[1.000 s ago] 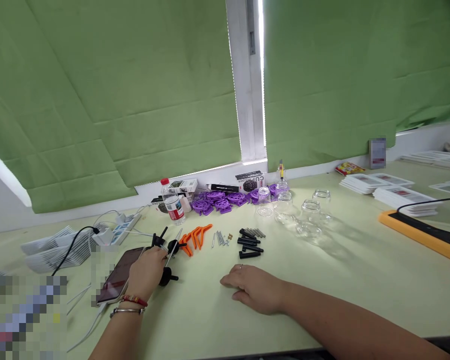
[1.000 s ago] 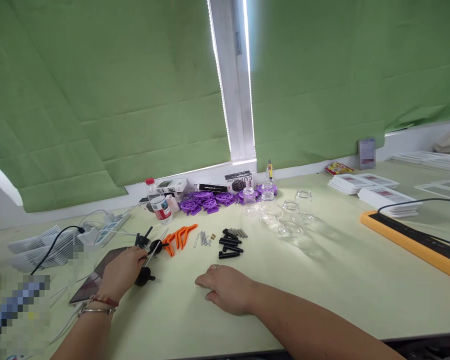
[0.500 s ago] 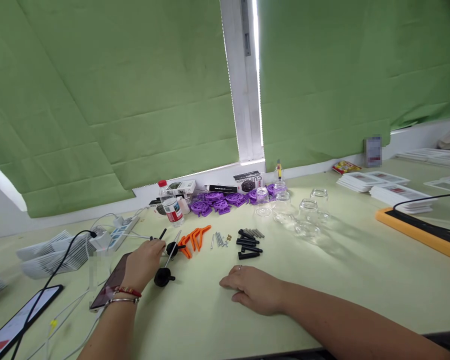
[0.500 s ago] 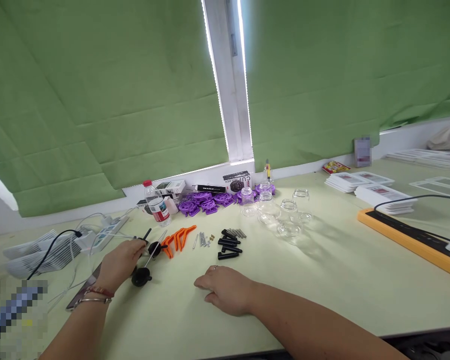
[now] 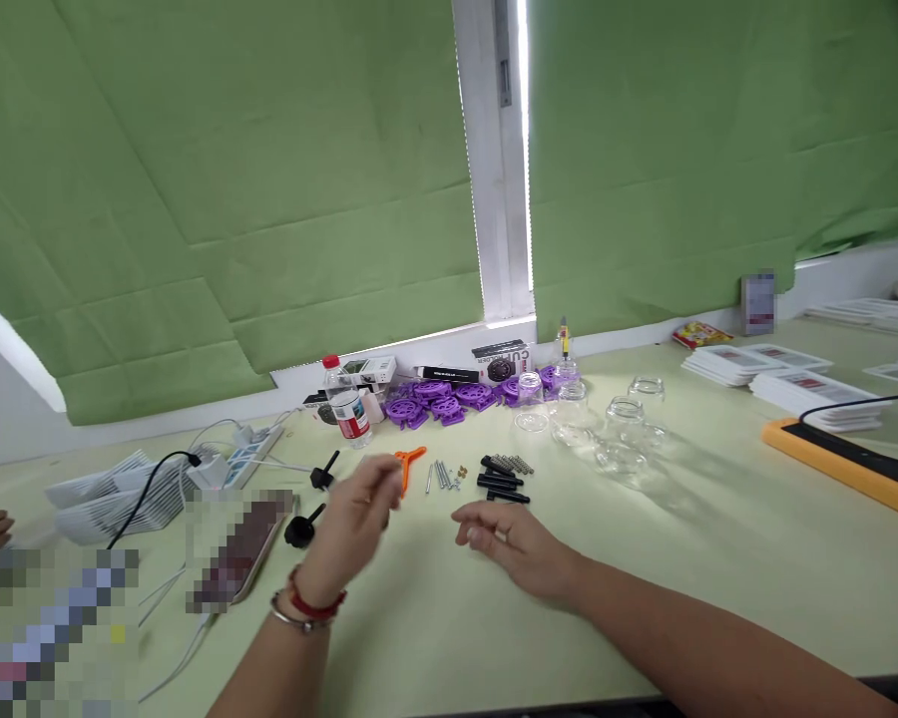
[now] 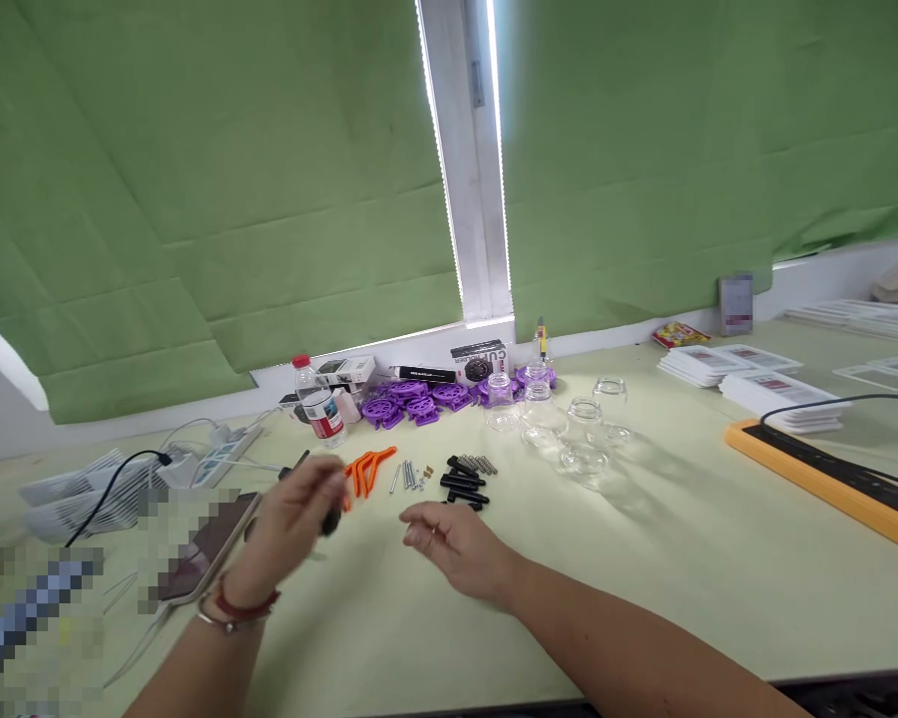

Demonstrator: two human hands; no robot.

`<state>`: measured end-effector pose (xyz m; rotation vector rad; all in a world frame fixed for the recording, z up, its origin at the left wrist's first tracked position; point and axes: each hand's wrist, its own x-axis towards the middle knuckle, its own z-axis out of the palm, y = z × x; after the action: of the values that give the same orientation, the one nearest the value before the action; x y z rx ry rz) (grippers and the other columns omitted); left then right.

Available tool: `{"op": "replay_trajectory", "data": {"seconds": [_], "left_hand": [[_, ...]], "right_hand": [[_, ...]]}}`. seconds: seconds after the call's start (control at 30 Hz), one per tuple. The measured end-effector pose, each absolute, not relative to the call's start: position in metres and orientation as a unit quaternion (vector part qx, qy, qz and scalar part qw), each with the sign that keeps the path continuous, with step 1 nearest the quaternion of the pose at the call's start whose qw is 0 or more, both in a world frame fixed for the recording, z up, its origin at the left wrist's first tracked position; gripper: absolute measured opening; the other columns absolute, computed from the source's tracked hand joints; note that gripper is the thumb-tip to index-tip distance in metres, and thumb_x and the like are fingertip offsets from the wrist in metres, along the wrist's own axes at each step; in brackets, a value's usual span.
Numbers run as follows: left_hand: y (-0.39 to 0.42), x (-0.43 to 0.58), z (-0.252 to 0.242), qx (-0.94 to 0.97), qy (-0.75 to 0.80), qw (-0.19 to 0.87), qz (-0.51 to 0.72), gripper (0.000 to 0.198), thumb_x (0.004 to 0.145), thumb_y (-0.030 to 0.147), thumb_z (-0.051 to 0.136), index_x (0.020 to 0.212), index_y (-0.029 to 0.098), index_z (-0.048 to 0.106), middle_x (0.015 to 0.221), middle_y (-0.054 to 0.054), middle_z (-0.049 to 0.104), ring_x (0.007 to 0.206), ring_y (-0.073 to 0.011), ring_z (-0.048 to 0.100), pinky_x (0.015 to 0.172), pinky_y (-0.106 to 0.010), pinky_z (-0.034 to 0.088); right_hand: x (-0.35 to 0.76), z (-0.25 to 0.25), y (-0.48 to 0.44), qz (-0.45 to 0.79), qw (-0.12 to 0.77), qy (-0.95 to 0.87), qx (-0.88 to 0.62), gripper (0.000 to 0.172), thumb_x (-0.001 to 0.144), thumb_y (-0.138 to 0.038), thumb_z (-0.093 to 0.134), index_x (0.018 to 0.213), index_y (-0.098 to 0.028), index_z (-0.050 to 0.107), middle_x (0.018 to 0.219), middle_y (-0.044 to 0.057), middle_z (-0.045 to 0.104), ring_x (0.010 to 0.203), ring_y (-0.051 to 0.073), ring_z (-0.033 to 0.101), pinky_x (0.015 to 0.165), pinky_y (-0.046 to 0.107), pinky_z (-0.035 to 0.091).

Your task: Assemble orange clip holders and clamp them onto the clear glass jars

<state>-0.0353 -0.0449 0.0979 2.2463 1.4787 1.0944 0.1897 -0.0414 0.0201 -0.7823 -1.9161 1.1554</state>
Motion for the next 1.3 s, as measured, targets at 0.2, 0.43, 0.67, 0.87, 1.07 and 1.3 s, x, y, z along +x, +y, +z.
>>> {"op": "replay_trajectory", "data": {"seconds": [0.2, 0.43, 0.67, 0.87, 1.07, 1.3], "left_hand": [[-0.054, 0.029, 0.05, 0.874, 0.46, -0.03, 0.152, 0.028, 0.095, 0.021, 0.031, 0.09, 0.021, 0.059, 0.078, -0.004, 0.065, 0.07, -0.0153, 0.059, 0.059, -0.025, 0.04], [-0.044, 0.023, 0.035, 0.851, 0.499, 0.03, 0.161, 0.026, 0.094, 0.023, 0.033, 0.083, 0.018, 0.056, 0.076, -0.005, 0.066, 0.066, -0.0159, 0.059, 0.059, -0.026, 0.04], [-0.044, 0.016, 0.037, 0.863, 0.491, -0.026, 0.121, 0.029, 0.094, 0.022, 0.032, 0.081, 0.018, 0.058, 0.071, -0.004, 0.065, 0.064, -0.0159, 0.059, 0.056, -0.025, 0.038], [-0.041, 0.011, 0.032, 0.862, 0.491, -0.051, 0.117, 0.029, 0.094, 0.023, 0.033, 0.082, 0.018, 0.059, 0.07, -0.005, 0.065, 0.064, -0.0162, 0.06, 0.055, -0.025, 0.038], [-0.042, 0.011, 0.031, 0.867, 0.484, -0.053, 0.108, 0.029, 0.094, 0.022, 0.034, 0.082, 0.018, 0.059, 0.072, -0.004, 0.066, 0.066, -0.0173, 0.061, 0.056, -0.026, 0.039], [-0.043, 0.012, 0.033, 0.871, 0.478, -0.039, 0.106, 0.031, 0.095, 0.023, 0.032, 0.083, 0.018, 0.059, 0.075, -0.005, 0.067, 0.067, -0.0177, 0.061, 0.057, -0.026, 0.039]], "right_hand": [[0.193, 0.012, -0.024, 0.466, 0.413, -0.684, -0.38, 0.047, 0.091, -0.053, 0.039, 0.063, -0.018, 0.05, 0.057, -0.001, 0.048, 0.054, 0.011, 0.042, 0.054, 0.024, 0.035], [0.194, 0.009, -0.02, 0.404, 0.408, -0.731, -0.37, 0.022, 0.087, -0.034, 0.049, 0.076, -0.017, 0.059, 0.065, -0.001, 0.05, 0.06, 0.012, 0.043, 0.057, 0.025, 0.035], [0.187, 0.006, -0.02, 0.445, 0.363, -0.706, -0.415, 0.036, 0.09, -0.042, 0.044, 0.066, -0.017, 0.055, 0.061, 0.001, 0.055, 0.055, 0.012, 0.043, 0.056, 0.026, 0.036], [0.181, 0.005, -0.02, 0.502, 0.393, -0.664, -0.39, 0.021, 0.082, -0.039, 0.056, 0.086, -0.018, 0.057, 0.072, 0.0, 0.058, 0.064, 0.013, 0.05, 0.059, 0.025, 0.039], [0.18, 0.009, -0.021, 0.509, 0.382, -0.664, -0.392, 0.02, 0.082, -0.037, 0.058, 0.083, -0.017, 0.056, 0.07, 0.0, 0.056, 0.061, 0.011, 0.048, 0.058, 0.024, 0.038], [0.181, 0.004, -0.018, 0.536, 0.377, -0.645, -0.392, 0.025, 0.082, -0.041, 0.057, 0.075, -0.017, 0.054, 0.062, -0.003, 0.051, 0.052, 0.009, 0.041, 0.051, 0.023, 0.033]]}}
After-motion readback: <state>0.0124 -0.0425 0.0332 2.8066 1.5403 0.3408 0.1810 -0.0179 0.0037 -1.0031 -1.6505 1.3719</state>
